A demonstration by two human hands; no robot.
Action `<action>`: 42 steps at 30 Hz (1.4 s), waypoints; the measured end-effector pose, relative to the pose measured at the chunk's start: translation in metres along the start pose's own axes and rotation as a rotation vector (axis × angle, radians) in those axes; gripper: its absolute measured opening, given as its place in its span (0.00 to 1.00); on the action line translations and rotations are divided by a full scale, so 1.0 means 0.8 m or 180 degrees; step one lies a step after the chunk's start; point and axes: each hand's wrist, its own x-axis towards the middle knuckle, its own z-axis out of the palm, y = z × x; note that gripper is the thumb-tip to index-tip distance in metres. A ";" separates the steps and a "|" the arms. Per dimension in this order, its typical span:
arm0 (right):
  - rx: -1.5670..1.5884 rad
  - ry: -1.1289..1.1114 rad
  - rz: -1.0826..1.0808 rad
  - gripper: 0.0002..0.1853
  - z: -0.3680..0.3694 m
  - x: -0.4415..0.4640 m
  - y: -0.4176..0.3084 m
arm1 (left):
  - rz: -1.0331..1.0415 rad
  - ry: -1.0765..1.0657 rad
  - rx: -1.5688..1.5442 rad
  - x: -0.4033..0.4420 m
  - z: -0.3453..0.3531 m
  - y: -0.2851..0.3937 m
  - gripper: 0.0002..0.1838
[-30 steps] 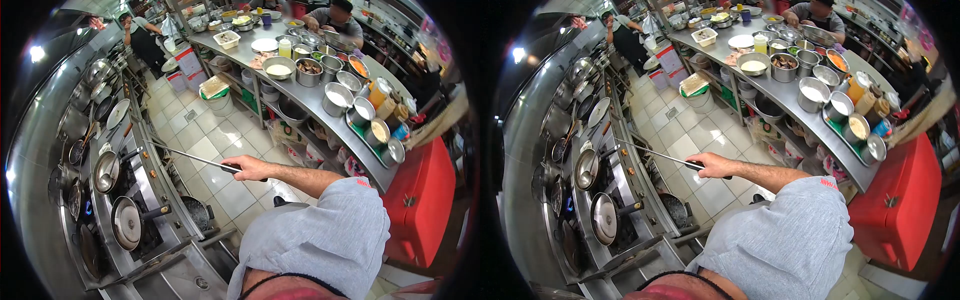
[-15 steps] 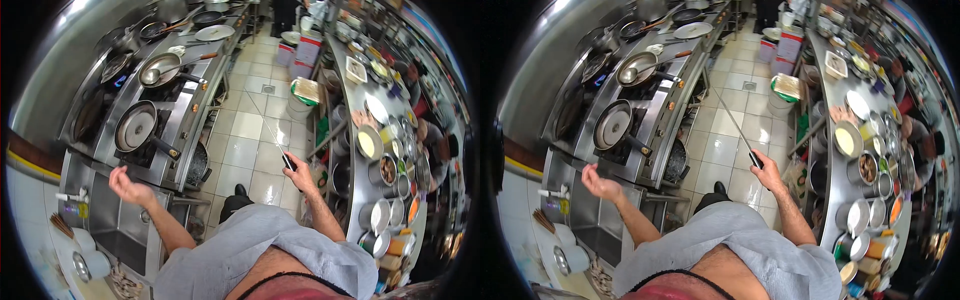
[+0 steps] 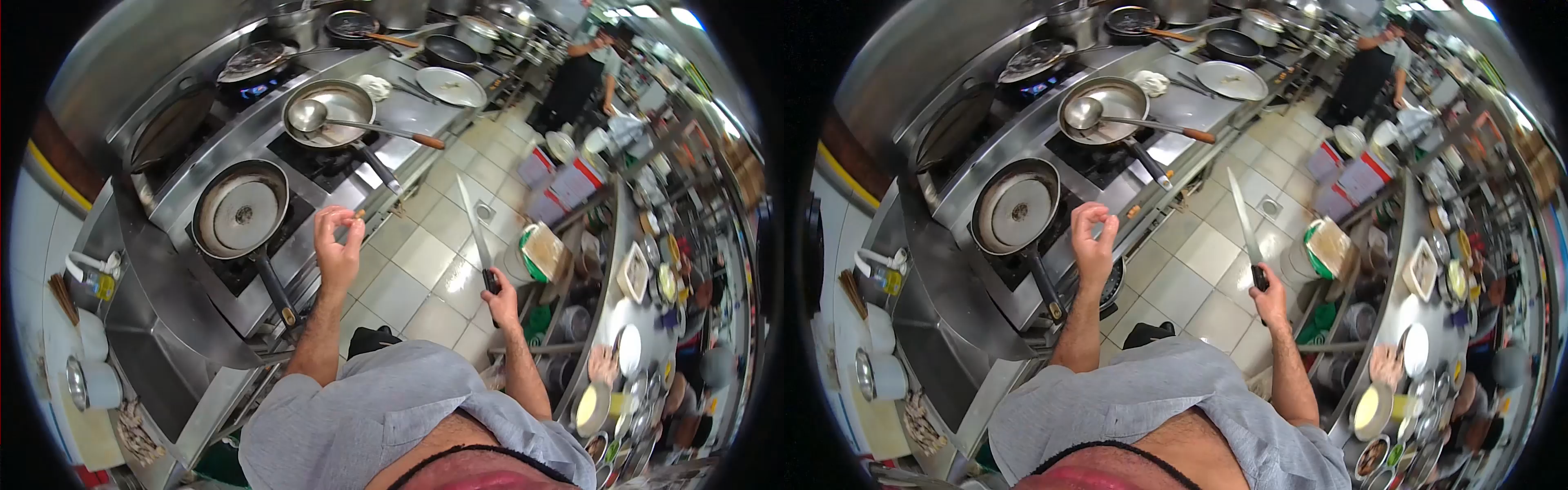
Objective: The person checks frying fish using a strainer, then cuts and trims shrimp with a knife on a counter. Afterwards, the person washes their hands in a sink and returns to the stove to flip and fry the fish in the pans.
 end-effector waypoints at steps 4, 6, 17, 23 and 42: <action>-0.0071 -0.0105 -0.0363 0.31 0.011 0.139 0.004 | -0.0265 0.0046 0.0159 0.034 0.009 -0.009 0.08; -0.0183 -0.0209 -0.0450 0.32 0.018 0.210 -0.006 | -0.0239 0.0164 0.0361 0.043 0.000 -0.021 0.08; -0.1099 -0.0543 -0.1196 0.32 0.123 0.542 -0.043 | -0.0666 0.2025 0.1362 0.002 -0.032 -0.042 0.07; -0.1287 -0.0671 -0.1593 0.29 0.187 0.660 -0.059 | -0.0711 0.2407 0.1854 0.006 0.043 -0.047 0.06; 0.2139 -0.2709 -0.0762 0.35 0.272 0.708 -0.400 | -0.3438 -0.1493 0.3253 -0.436 0.003 -0.211 0.09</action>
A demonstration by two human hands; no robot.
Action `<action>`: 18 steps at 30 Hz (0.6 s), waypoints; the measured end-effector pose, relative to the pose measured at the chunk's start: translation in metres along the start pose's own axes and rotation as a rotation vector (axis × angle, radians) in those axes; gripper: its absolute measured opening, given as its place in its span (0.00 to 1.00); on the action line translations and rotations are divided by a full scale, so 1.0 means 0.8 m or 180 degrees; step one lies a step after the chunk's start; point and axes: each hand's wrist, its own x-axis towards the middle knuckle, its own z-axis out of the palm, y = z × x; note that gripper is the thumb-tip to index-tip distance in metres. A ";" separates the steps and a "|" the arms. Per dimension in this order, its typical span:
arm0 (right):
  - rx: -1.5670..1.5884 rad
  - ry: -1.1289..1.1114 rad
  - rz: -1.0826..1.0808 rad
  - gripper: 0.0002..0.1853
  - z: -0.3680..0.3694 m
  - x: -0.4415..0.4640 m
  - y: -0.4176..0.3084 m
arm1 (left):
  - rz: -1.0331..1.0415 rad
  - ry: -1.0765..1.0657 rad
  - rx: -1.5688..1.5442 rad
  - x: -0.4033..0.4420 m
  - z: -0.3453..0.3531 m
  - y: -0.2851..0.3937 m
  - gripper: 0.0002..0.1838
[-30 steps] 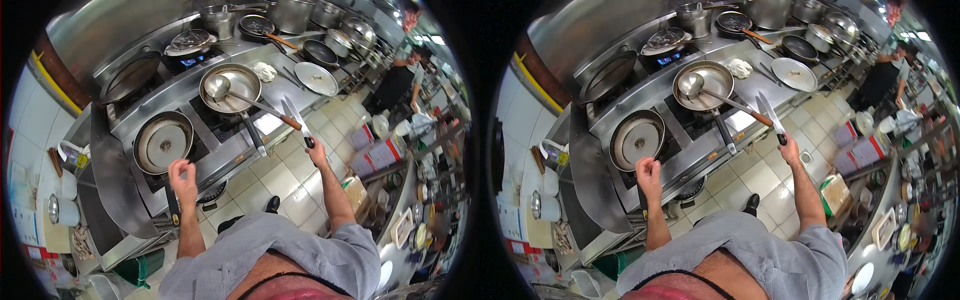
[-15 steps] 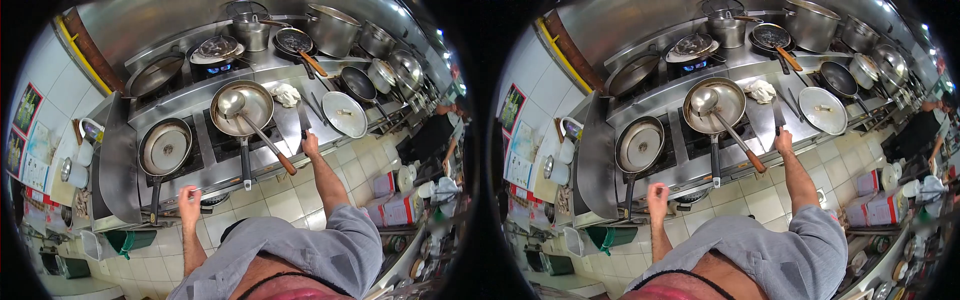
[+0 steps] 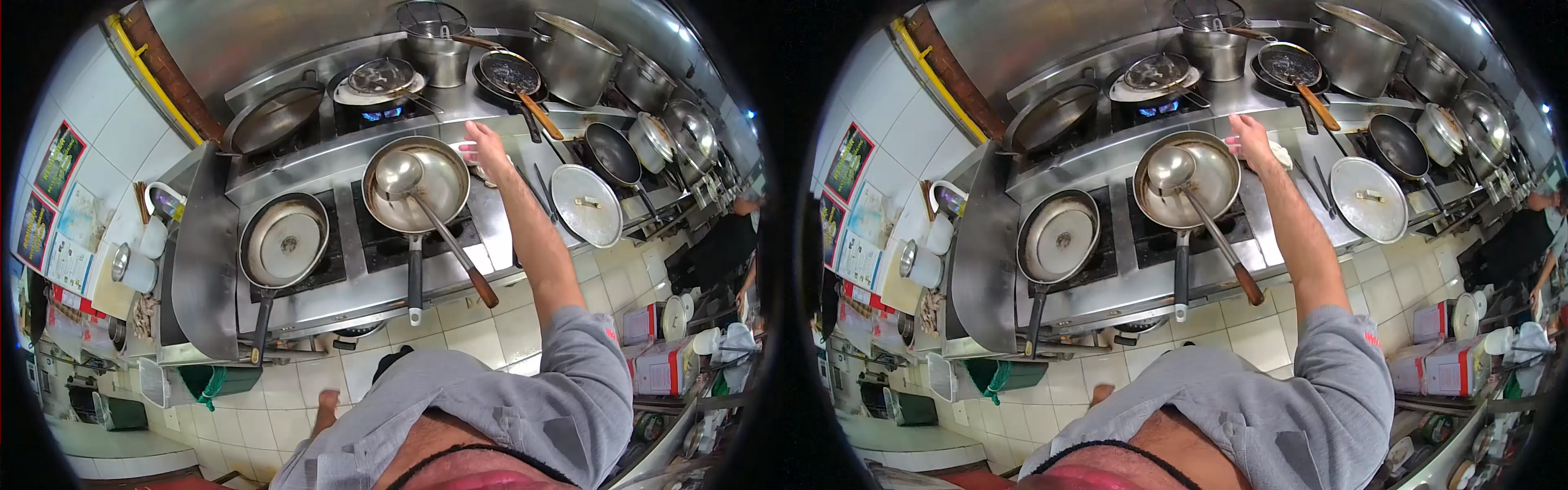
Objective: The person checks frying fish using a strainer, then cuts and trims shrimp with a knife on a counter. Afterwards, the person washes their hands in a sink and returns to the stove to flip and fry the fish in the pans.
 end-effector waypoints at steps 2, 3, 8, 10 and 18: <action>-0.0063 -0.0116 0.0124 0.37 0.025 0.028 -0.022 | -0.0154 -0.0174 0.0025 -0.029 0.020 -0.005 0.08; -0.0073 -0.0122 0.0090 0.37 0.035 0.043 -0.030 | -0.0463 -0.0235 -0.0268 -0.034 0.024 -0.004 0.08; 0.0230 -0.0236 0.0578 0.35 0.072 0.125 -0.029 | -0.3041 0.0354 -0.3491 -0.006 0.014 0.038 0.07; 0.0406 -0.0457 0.1045 0.25 0.084 0.134 -0.039 | -0.2926 0.0962 -0.3894 0.007 0.004 0.057 0.06; 0.0572 -0.1366 0.1684 0.09 0.114 0.212 -0.017 | -0.2646 0.2096 -0.3674 0.020 0.037 0.126 0.08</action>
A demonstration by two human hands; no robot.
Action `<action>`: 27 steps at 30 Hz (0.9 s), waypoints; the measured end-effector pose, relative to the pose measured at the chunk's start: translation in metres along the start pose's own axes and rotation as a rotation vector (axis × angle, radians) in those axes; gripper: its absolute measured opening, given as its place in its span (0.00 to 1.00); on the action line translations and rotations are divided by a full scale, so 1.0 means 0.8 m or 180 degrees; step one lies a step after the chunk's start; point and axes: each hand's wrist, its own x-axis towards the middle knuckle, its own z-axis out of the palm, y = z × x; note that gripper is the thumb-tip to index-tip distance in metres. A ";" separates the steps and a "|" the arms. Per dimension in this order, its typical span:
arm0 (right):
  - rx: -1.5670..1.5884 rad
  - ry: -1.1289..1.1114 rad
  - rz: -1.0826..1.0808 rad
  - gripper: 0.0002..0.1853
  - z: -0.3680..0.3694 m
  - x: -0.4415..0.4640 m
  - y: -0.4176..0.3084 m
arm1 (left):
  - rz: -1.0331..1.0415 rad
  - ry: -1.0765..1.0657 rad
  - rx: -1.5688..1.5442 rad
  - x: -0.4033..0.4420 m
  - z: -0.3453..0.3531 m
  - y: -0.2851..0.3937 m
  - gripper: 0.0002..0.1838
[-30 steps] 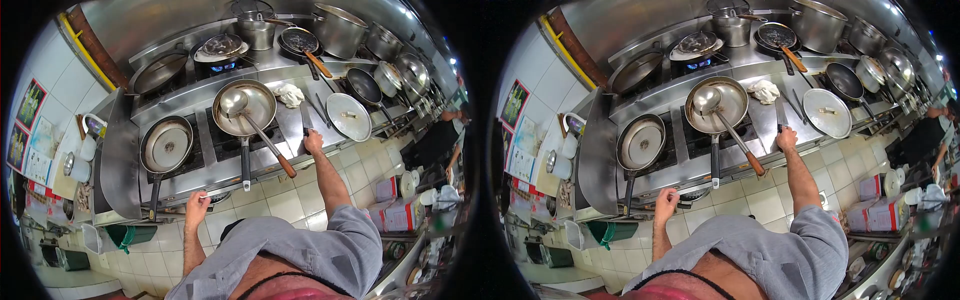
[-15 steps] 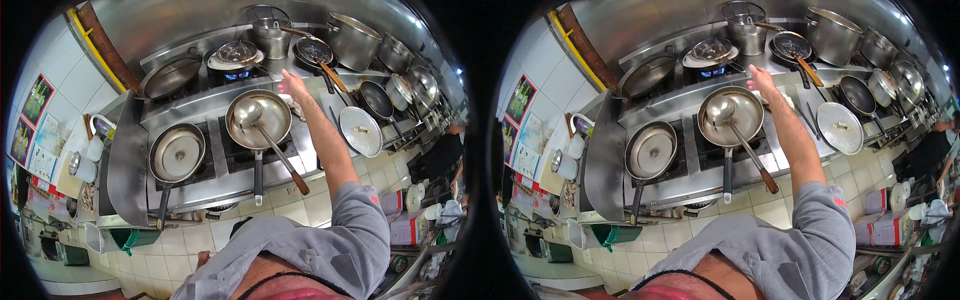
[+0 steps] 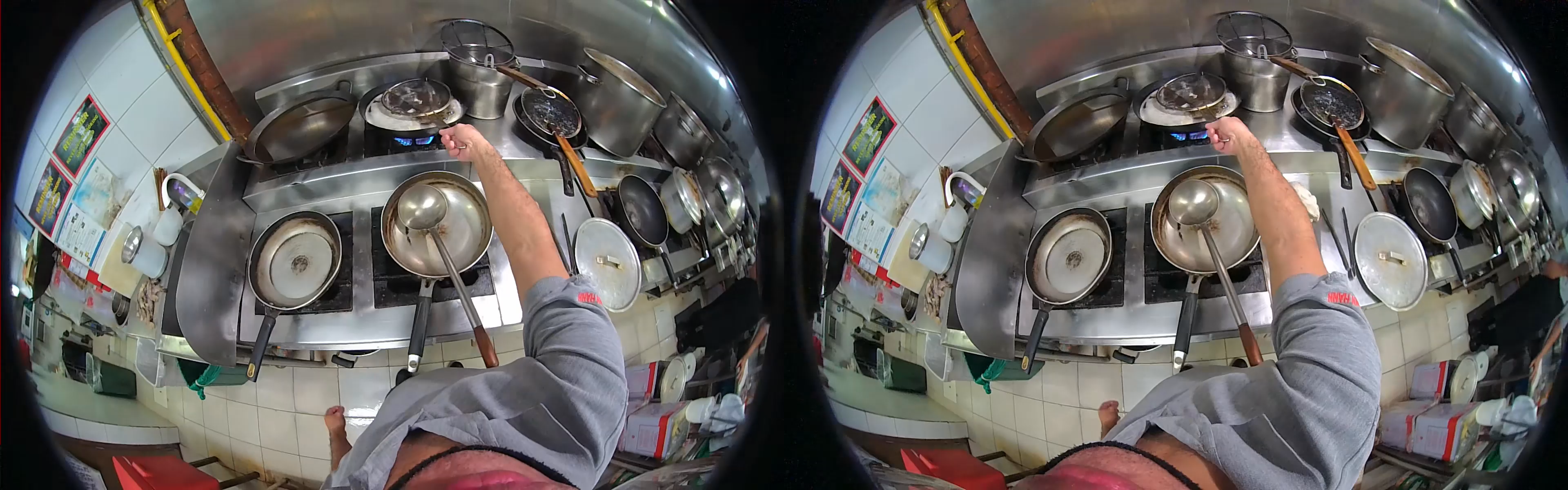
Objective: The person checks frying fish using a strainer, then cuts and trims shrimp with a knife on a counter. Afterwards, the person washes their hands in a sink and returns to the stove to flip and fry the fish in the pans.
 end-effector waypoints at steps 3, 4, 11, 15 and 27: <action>-0.0879 0.0283 -0.0670 0.08 0.001 -0.015 -0.005 | 0.1531 -0.0300 0.1921 -0.037 0.012 -0.057 0.10; -0.1209 0.0476 -0.0853 0.03 0.003 -0.024 -0.011 | 0.1687 -0.0430 0.2582 -0.050 0.019 -0.070 0.12; -0.3815 0.1836 -0.1793 0.15 -0.026 -0.046 -0.047 | 0.1841 -0.0888 0.3284 -0.068 0.005 -0.121 0.13; -0.4561 0.1993 -0.1621 0.13 -0.028 -0.064 -0.040 | 0.0949 -0.0610 0.2909 -0.059 0.008 -0.090 0.13; -0.3012 0.1507 -0.1273 0.04 -0.045 -0.041 -0.038 | 0.0272 0.0213 0.0658 -0.065 0.022 0.004 0.09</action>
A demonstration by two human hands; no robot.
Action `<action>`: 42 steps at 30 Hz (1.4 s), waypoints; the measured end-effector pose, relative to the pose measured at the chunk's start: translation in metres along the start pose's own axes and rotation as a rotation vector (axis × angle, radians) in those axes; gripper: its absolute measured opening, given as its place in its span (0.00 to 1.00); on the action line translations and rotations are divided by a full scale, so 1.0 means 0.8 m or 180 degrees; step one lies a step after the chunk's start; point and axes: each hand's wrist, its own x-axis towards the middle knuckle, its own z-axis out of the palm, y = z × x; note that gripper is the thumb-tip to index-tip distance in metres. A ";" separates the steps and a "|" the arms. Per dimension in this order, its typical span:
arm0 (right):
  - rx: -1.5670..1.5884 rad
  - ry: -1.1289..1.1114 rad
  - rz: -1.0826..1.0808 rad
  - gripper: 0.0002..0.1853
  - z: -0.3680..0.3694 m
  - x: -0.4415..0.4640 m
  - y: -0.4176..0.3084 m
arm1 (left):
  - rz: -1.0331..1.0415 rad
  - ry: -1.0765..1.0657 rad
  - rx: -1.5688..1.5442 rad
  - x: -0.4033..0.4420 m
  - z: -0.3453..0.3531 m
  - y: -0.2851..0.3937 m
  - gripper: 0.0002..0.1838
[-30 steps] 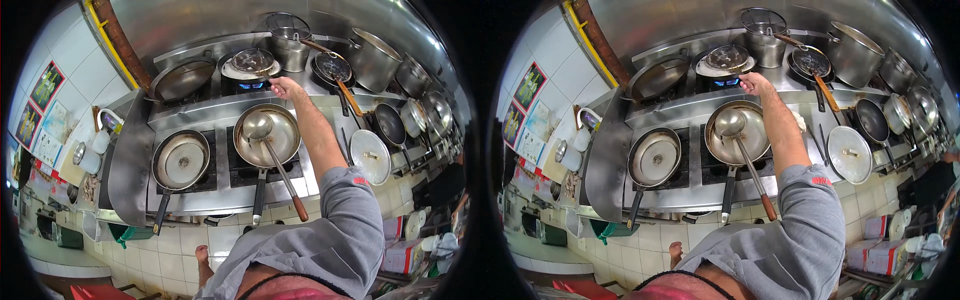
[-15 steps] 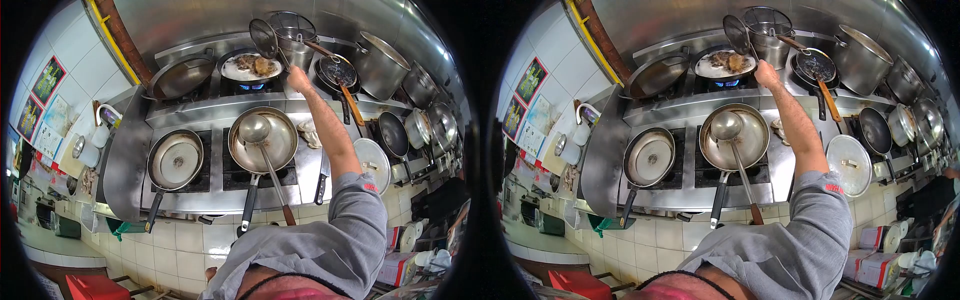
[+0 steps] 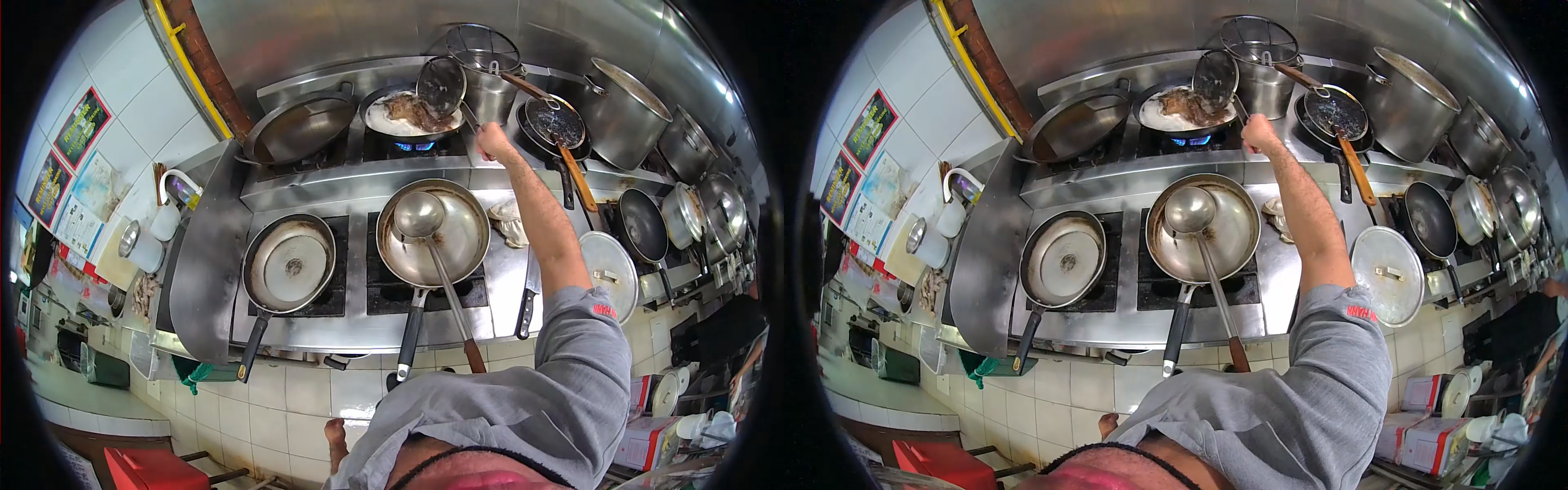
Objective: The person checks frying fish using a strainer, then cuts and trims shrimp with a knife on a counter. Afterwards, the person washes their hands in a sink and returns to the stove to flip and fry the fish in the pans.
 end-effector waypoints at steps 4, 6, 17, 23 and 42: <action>-0.0809 0.0264 -0.0284 0.05 -0.002 -0.007 -0.002 | 0.0582 -0.0466 0.1467 0.000 -0.008 -0.041 0.06; -0.0780 0.0236 -0.0255 0.05 0.001 0.002 0.002 | 0.1843 -0.0559 0.2760 0.006 -0.007 -0.078 0.08; 0.0825 -0.0893 0.0552 0.13 -0.017 0.025 -0.006 | -0.0570 -0.1054 0.0692 -0.006 0.001 -0.082 0.12; 0.1283 -0.1323 0.0765 0.09 -0.007 0.023 0.007 | 0.0692 -0.0376 -0.0715 -0.004 0.001 0.049 0.06; 0.1544 -0.1071 0.0405 0.06 -0.010 -0.034 0.021 | 0.5110 0.0390 0.1904 0.125 0.194 0.974 0.16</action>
